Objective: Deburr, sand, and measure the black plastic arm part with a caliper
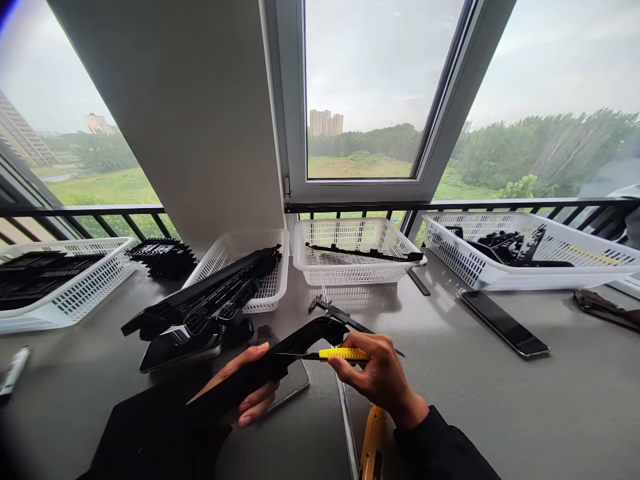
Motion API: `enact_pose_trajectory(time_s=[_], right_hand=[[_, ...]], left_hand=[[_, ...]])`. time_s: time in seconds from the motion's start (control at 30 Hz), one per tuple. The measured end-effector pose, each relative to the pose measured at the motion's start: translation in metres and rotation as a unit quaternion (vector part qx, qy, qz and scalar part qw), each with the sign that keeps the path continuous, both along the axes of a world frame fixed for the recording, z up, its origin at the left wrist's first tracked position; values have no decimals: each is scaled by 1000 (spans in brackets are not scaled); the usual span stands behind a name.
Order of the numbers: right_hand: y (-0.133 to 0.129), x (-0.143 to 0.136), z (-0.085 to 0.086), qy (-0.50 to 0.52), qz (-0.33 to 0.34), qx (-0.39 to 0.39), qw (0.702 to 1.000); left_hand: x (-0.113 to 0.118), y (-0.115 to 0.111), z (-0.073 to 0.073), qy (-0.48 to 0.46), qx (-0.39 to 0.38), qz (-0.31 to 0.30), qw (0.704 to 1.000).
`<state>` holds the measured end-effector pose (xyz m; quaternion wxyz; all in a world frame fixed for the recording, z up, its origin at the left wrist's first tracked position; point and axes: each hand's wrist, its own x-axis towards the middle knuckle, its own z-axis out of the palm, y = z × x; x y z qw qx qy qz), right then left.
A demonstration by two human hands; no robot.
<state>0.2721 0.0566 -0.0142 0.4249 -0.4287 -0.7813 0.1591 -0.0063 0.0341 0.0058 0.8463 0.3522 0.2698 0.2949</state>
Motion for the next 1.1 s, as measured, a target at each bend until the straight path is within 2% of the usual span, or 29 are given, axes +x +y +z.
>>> enact_pose_trajectory(time_s=[0.1, 0.27, 0.5, 0.67, 0.8, 1.1], right_hand=[[0, -3, 0, 9, -19, 6, 1000], [0, -7, 0, 39, -89, 13, 995], [3, -12, -5, 79, -120, -43, 989], [4, -12, -8, 77, -110, -51, 990], [4, -12, -8, 106, -112, -51, 987], [1, -12, -15, 123, -98, -53, 986]], left_hand=[[15, -2, -5, -5, 32, 39, 999], [39, -4, -16, -44, 91, 145, 984], [50, -17, -17, -35, 102, 176, 978], [59, -21, -29, -9, 131, 185, 974], [56, -16, -39, -39, 136, 146, 979], [57, -17, -41, -30, 120, 83, 989]])
